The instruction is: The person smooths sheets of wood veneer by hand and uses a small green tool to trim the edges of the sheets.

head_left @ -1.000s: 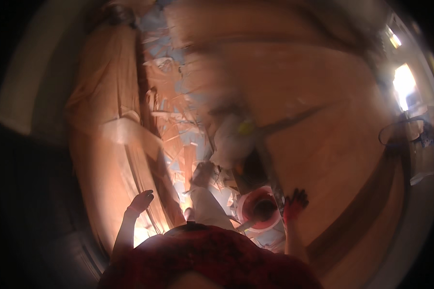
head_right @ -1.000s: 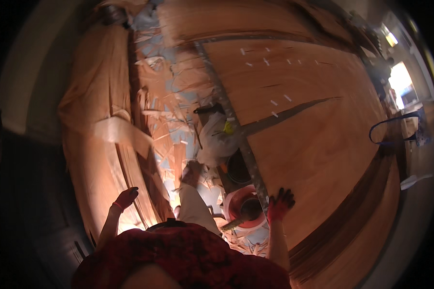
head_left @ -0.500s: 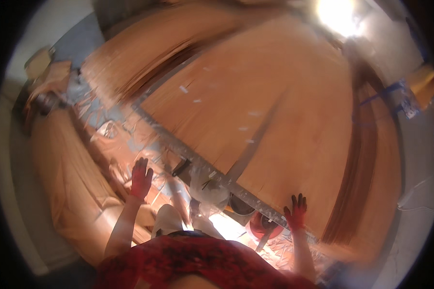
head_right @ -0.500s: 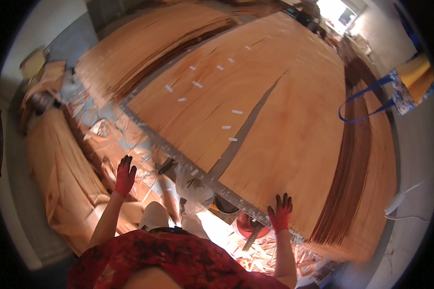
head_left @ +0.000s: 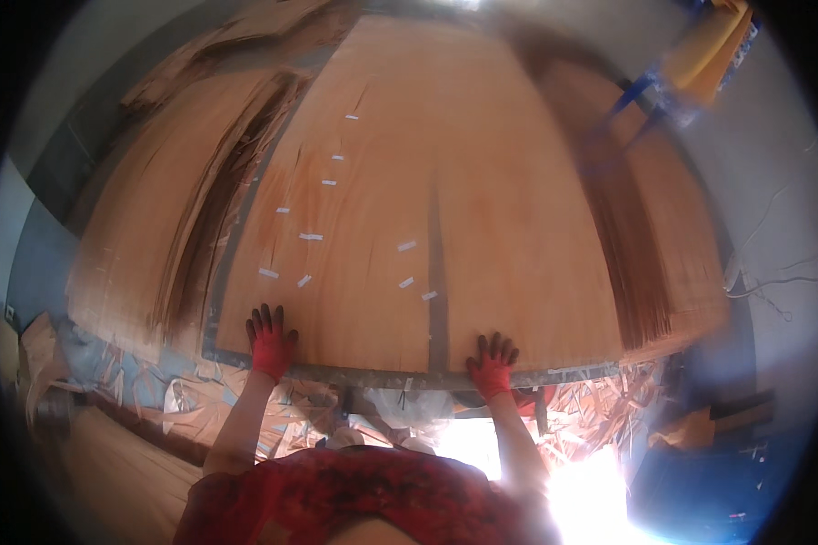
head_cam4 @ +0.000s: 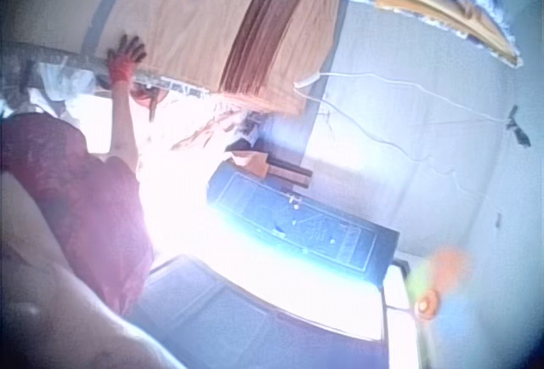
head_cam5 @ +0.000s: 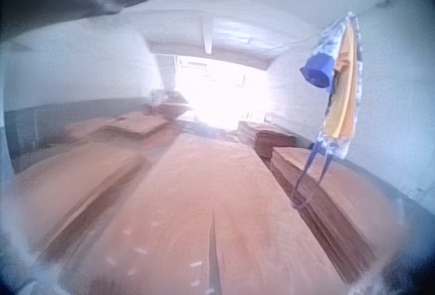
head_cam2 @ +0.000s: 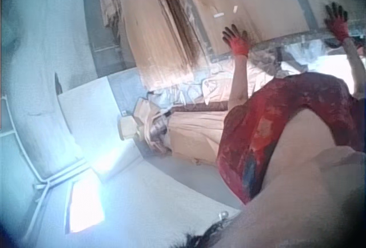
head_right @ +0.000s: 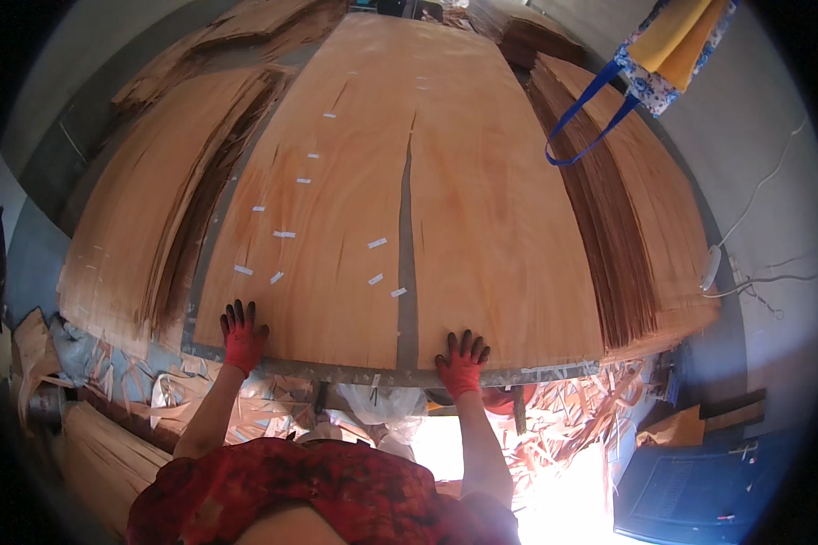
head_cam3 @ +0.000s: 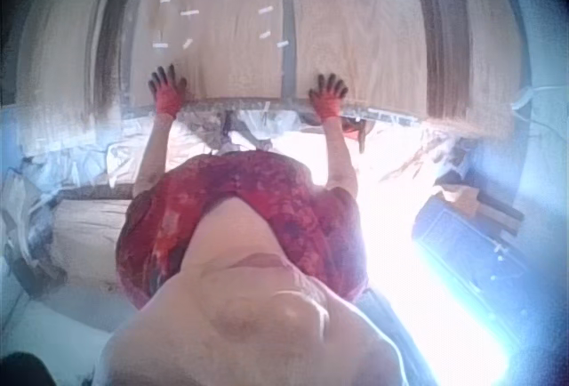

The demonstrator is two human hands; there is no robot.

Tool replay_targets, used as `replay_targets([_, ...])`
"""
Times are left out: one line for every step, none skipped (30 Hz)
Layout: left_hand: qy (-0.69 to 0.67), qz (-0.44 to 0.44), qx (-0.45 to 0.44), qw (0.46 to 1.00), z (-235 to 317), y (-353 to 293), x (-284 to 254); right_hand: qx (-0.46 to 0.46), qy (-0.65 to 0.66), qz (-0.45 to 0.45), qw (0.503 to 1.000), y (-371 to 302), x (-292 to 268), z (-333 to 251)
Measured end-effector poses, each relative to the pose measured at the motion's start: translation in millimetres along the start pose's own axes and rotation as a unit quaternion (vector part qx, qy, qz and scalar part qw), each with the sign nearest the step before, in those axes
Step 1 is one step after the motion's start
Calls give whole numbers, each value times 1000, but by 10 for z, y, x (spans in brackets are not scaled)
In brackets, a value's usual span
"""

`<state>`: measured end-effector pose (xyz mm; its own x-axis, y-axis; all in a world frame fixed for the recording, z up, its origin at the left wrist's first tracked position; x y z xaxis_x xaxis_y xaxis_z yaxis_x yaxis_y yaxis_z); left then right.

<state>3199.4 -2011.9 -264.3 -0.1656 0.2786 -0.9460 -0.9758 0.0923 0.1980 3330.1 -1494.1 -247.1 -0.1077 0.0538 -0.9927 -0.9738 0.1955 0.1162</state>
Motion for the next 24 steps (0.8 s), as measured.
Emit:
replay_targets([8, -7, 0, 1000, -65, 41, 42, 10, -6, -8, 1000, 41, -9, -13])
replay_targets([16, -13, -2, 1000, -138, 78, 55, 18, -12, -15, 1000, 49, 13, -2])
replay_targets([2, -19, 14, 1000, -141, 161, 95, 26, -19, -23, 999, 39, 28, 12])
replay_targets([-3, -27, 25, 999, -169, 278, 81, 55, -12, -57, 997, -35, 63, -46])
replay_targets([-11, -33, 37, 999, -204, 381, 65, 70, -7, -61, 996, -114, 93, -108])
replay_targets([-20, -32, 55, 998, -211, 461, 83, 91, -8, -65, 994, -238, 117, -119])
replay_targets([-33, -29, 65, 997, -167, 466, 122, 97, -7, -72, 993, -302, 99, -75])
replay_targets([-42, -26, 79, 996, -190, 472, 155, 107, -1, -77, 991, -377, 119, -88])
replay_targets([-40, -10, 84, 996, -241, 452, 177, 116, 5, -83, 990, -414, 154, -101])
replay_targets([-51, -10, 83, 995, -216, 443, 166, 114, 0, -75, 991, -426, 139, -70])
replay_targets([-61, -10, 83, 995, -195, 449, 150, 111, -4, -67, 992, -419, 136, -43])
replay_targets([-71, -10, 83, 994, -181, 440, 125, 109, -8, -59, 992, -410, 135, -13])
replay_targets([-69, -13, 80, 994, -213, 437, 122, 109, -9, -62, 992, -396, 146, -33])
replay_targets([-66, -17, 78, 995, -242, 430, 116, 110, -10, -65, 992, -387, 161, -53])
replay_targets([-63, -21, 76, 995, -266, 416, 109, 111, -11, -69, 991, -385, 177, -69])
replay_targets([-63, -25, 74, 995, -256, 414, 122, 108, -11, -60, 992, -399, 172, -58])
replay_targets([-62, -28, 72, 995, -242, 404, 136, 105, -11, -53, 993, -424, 168, -45])
replay_targets([-61, -33, 71, 995, -227, 404, 153, 103, -10, -45, 994, -441, 170, -30])
replay_targets([-57, -31, 77, 995, -234, 360, 159, 103, -13, -40, 994, -531, 197, -37])
replay_targets([-53, -29, 82, 995, -239, 320, 169, 104, -17, -35, 994, -597, 227, -35])
replay_targets([-50, -28, 89, 994, -229, 285, 182, 105, -21, -29, 994, -654, 231, -31])
replay_targets([-44, -27, 84, 995, -248, 307, 159, 105, -17, -30, 994, -627, 210, -68])
replay_targets([-36, -26, 79, 996, -283, 386, 135, 106, -12, -30, 994, -523, 208, -107])
replay_targets([-32, -25, 78, 996, -258, 453, 127, 111, -10, -29, 993, -432, 164, -118])
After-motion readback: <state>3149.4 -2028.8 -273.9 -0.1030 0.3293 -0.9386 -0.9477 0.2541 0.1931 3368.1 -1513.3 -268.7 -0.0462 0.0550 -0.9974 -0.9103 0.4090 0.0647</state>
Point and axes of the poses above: each hand's wrist, its own y-axis towards the middle knuckle, its own x-axis out of the palm, z = x × y, the point moved 8 cm from there along y, towards the middle knuckle
